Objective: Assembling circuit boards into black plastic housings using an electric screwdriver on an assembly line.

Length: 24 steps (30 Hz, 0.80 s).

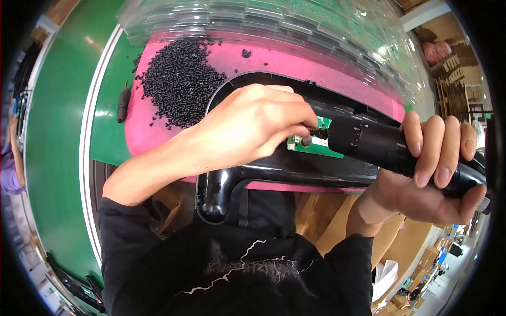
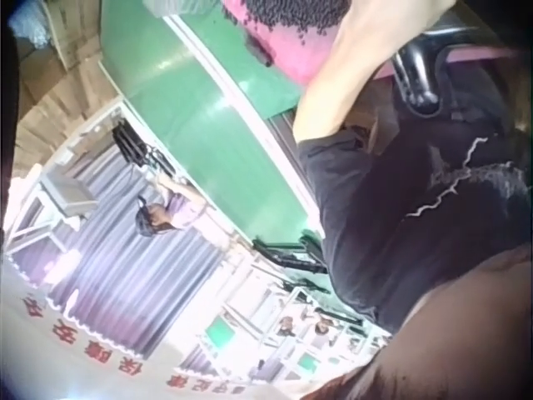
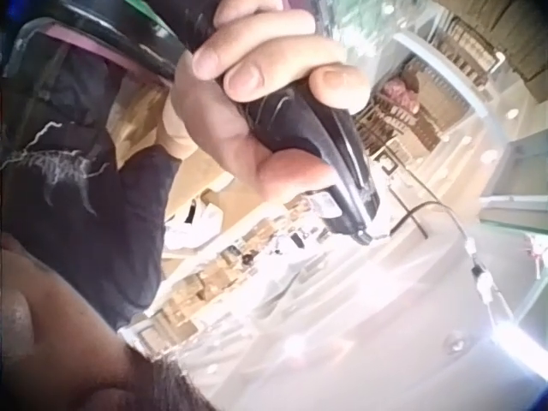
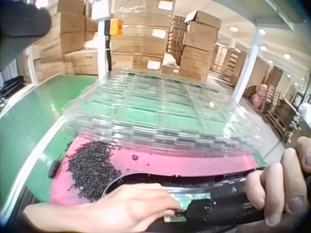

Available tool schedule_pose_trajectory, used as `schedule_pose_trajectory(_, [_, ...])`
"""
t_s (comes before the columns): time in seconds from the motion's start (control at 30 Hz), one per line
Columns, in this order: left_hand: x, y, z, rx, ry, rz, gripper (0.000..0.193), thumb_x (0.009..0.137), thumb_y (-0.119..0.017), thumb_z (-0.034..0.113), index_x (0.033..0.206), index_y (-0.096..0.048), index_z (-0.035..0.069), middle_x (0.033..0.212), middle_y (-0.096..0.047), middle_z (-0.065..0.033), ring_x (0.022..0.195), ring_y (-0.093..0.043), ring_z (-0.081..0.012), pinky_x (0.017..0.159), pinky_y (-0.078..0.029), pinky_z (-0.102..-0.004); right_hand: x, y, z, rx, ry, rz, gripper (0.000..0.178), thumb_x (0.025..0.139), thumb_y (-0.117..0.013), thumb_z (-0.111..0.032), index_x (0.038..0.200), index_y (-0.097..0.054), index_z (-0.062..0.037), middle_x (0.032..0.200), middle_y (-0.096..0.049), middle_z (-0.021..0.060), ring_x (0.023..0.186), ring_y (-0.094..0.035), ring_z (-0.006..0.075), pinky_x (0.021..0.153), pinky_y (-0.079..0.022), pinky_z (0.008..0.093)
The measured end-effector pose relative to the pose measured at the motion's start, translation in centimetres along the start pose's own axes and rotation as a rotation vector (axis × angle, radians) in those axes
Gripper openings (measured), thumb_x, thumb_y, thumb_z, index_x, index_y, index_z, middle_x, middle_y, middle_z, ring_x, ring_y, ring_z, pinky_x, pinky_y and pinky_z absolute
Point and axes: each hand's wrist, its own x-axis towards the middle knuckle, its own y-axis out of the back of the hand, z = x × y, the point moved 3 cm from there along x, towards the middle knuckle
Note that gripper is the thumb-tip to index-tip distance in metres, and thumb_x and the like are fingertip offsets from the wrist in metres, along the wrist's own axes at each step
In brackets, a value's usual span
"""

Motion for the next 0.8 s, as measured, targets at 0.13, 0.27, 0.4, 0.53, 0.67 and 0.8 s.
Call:
schedule_pose_trajectory(0.13, [0.2, 0.1, 0.2, -0.029, 0.013, 0.013, 0.014, 0.075, -0.071, -0.005, 0.087, -0.066, -0.003, 0.08, -0.067, -0.0126, 0.075, -0.065, -0.028, 0.064, -0.052, -0.0349, -0.1, -0.1, -0.4, -0.016, 0.037, -0.035, 0.035, 0.076, -0.069, -0.033, 0.093, -0.048, -0.0109, 0.066, -0.051, -0.004, 0.052, -0.047, 0.0082, 0.065, -0.035, 0.0265])
schedule_pose_trajectory(0.27, [0.2, 0.4, 0.3, 0.007, 0.016, -0.006, 0.017, 0.074, -0.072, -0.006, 0.089, -0.066, -0.002, 0.081, -0.067, -0.0122, 0.077, -0.066, -0.0282, 0.068, -0.053, -0.0352, -0.4, -0.4, 0.0, -0.038, 0.022, -0.044, 0.037, 0.077, -0.067, -0.037, 0.095, -0.048, -0.0106, 0.067, -0.05, -0.003, 0.054, -0.046, 0.009, 0.067, -0.035, 0.0265])
schedule_pose_trajectory(0.4, [0.2, 0.3, 0.4, 0.106, -0.121, 0.055, 0.018, 0.074, -0.071, -0.006, 0.09, -0.066, -0.001, 0.082, -0.068, -0.012, 0.078, -0.067, -0.028, 0.069, -0.052, -0.0359, -0.7, -0.2, 0.7, -0.071, -0.024, -0.081, 0.041, 0.082, -0.062, -0.043, 0.098, -0.048, -0.0082, 0.069, -0.049, -0.0026, 0.053, -0.045, 0.0089, 0.067, -0.035, 0.0273])
schedule_pose_trajectory(0.53, [0.1, 0.6, 0.1, 0.164, -0.043, 0.067, 0.014, 0.076, -0.07, -0.005, 0.089, -0.066, -0.001, 0.082, -0.068, -0.0118, 0.079, -0.067, -0.0272, 0.068, -0.052, -0.0356, -1.1, 0.3, 1.1, -0.289, -0.173, -0.057, 0.043, 0.083, -0.062, -0.046, 0.098, -0.048, -0.0085, 0.066, -0.049, -0.0028, 0.047, -0.043, 0.008, 0.056, -0.034, 0.0262])
schedule_pose_trajectory(0.67, [0.2, 0.3, 0.2, 0.099, 0.095, 0.046, 0.008, 0.081, -0.068, -0.003, 0.088, -0.065, -0.003, 0.079, -0.066, -0.0121, 0.074, -0.064, -0.0286, 0.066, -0.051, -0.0347, -1.2, 0.9, 2.0, -0.285, -0.194, -0.122, 0.044, 0.083, -0.062, -0.048, 0.097, -0.049, -0.0083, 0.065, -0.049, -0.0025, 0.047, -0.043, 0.0083, 0.056, -0.035, 0.027])
schedule_pose_trajectory(0.8, [0.1, 0.4, 0.2, 0.155, 0.139, 0.037, 0.011, 0.085, -0.067, 0.005, 0.082, -0.06, -0.003, 0.075, -0.06, -0.0128, 0.071, -0.06, -0.0313, 0.063, -0.048, -0.0384, -1.4, 0.8, 2.8, -0.331, -0.224, -0.068, 0.044, 0.083, -0.063, -0.048, 0.096, -0.048, -0.0088, 0.064, -0.049, -0.0027, 0.047, -0.042, 0.0085, 0.055, -0.034, 0.0268])
